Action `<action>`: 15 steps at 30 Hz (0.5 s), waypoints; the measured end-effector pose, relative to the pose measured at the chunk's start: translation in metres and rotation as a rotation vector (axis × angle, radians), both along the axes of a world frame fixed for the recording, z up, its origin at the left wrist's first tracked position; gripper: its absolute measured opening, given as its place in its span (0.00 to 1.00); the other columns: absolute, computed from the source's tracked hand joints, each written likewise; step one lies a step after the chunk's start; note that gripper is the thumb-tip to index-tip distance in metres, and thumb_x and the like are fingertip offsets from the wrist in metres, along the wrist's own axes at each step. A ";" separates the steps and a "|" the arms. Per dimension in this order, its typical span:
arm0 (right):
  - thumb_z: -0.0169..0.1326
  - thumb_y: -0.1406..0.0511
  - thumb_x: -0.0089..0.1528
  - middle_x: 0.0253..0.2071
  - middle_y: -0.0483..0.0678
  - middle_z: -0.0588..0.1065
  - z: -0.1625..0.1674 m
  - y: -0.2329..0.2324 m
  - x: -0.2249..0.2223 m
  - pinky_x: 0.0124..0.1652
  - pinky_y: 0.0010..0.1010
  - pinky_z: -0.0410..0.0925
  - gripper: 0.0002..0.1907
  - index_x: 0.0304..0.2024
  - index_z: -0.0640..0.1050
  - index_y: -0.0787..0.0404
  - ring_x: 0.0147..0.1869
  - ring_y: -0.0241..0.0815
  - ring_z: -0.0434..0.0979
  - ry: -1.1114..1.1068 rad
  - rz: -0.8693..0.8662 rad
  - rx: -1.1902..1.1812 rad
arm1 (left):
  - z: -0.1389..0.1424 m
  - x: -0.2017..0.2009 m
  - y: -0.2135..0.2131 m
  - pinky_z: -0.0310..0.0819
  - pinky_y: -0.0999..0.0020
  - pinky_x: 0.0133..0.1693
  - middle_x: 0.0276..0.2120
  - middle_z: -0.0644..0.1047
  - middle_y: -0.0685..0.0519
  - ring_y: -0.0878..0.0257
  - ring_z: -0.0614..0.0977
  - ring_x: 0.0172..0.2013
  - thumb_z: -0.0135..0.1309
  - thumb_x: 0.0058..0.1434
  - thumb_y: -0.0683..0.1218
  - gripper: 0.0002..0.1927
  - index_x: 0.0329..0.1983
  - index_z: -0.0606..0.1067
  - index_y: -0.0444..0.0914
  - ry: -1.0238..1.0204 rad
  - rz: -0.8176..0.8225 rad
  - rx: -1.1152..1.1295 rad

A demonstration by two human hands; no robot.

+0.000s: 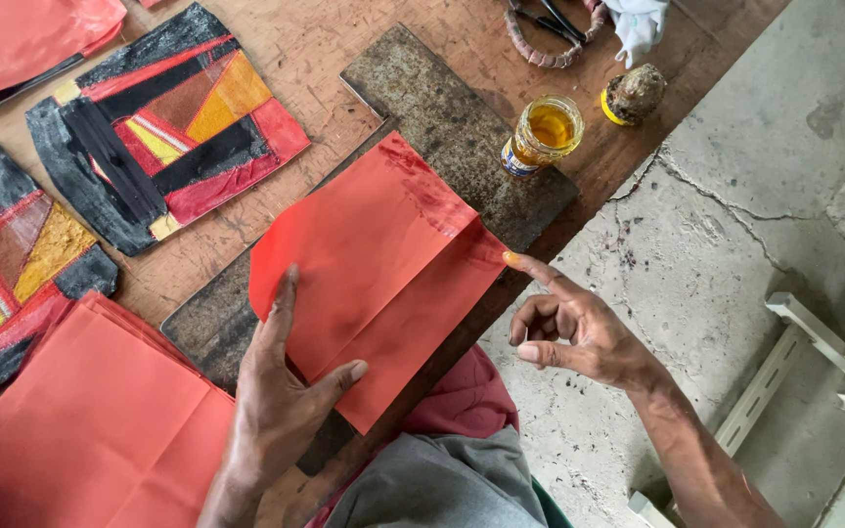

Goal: The person folds red fabric squares on a workbench, pressing the folds flat and dipping a finger into a jar of yellow paste to dab the fabric edges before folding them over. Folded pieces are set aside in a stack while decorative patchwork panels lie on the table.

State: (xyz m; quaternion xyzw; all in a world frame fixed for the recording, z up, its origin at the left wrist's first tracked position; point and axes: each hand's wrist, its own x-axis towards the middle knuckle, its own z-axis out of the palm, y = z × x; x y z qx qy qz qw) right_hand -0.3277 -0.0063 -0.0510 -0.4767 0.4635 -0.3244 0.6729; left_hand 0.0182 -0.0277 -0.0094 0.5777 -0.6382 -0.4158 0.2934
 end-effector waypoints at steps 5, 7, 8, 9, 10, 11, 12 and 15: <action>0.64 0.65 0.60 0.31 0.48 0.80 -0.003 0.005 -0.002 0.24 0.24 0.74 0.37 0.70 0.67 0.56 0.25 0.31 0.75 0.170 0.148 -0.047 | 0.003 0.000 0.001 0.58 0.58 0.66 0.70 0.61 0.36 0.48 0.62 0.71 0.71 0.44 0.43 0.59 0.74 0.49 0.30 -0.075 -0.006 -0.020; 0.63 0.65 0.60 0.32 0.47 0.80 -0.004 0.006 -0.002 0.24 0.23 0.73 0.38 0.71 0.65 0.54 0.25 0.30 0.74 0.106 0.123 -0.072 | 0.004 0.001 0.001 0.59 0.57 0.65 0.70 0.60 0.36 0.46 0.63 0.70 0.70 0.44 0.43 0.59 0.75 0.49 0.31 -0.096 -0.015 -0.037; 0.62 0.64 0.58 0.32 0.45 0.79 -0.004 0.007 -0.002 0.24 0.22 0.74 0.43 0.73 0.59 0.51 0.25 0.29 0.74 0.088 0.094 -0.077 | 0.005 0.000 0.001 0.59 0.57 0.65 0.70 0.60 0.36 0.45 0.63 0.70 0.70 0.45 0.43 0.59 0.75 0.48 0.31 -0.106 -0.025 -0.044; 0.62 0.63 0.57 0.33 0.44 0.79 -0.005 0.007 -0.002 0.24 0.21 0.74 0.49 0.76 0.53 0.47 0.25 0.27 0.74 0.071 0.064 -0.085 | 0.005 0.000 0.001 0.60 0.57 0.64 0.70 0.60 0.35 0.44 0.63 0.69 0.70 0.45 0.43 0.59 0.75 0.48 0.31 -0.102 -0.031 -0.061; 0.63 0.62 0.58 0.32 0.44 0.80 -0.006 0.007 -0.001 0.24 0.21 0.74 0.45 0.75 0.57 0.46 0.24 0.28 0.74 0.175 0.175 -0.101 | 0.006 -0.001 0.001 0.60 0.56 0.64 0.70 0.60 0.35 0.43 0.63 0.69 0.69 0.45 0.42 0.59 0.75 0.48 0.31 -0.097 -0.035 -0.080; 0.63 0.61 0.60 0.30 0.44 0.80 -0.007 0.007 0.001 0.24 0.21 0.74 0.42 0.74 0.62 0.45 0.22 0.28 0.73 0.277 0.289 -0.115 | 0.006 -0.001 0.002 0.61 0.56 0.64 0.69 0.61 0.34 0.42 0.64 0.69 0.69 0.45 0.42 0.58 0.75 0.48 0.31 -0.095 -0.037 -0.095; 0.64 0.59 0.61 0.29 0.44 0.81 -0.008 0.008 0.003 0.24 0.21 0.74 0.38 0.73 0.66 0.44 0.21 0.28 0.73 0.379 0.405 -0.132 | 0.007 -0.002 0.002 0.61 0.55 0.63 0.68 0.61 0.34 0.42 0.65 0.68 0.69 0.45 0.42 0.57 0.75 0.49 0.31 -0.129 -0.034 -0.087; 0.63 0.59 0.58 0.31 0.46 0.80 -0.009 0.012 0.007 0.21 0.23 0.74 0.46 0.75 0.55 0.44 0.22 0.29 0.73 0.157 0.171 -0.086 | 0.008 -0.003 0.003 0.63 0.55 0.62 0.66 0.63 0.36 0.41 0.66 0.65 0.70 0.45 0.42 0.54 0.73 0.54 0.32 -0.193 -0.025 -0.060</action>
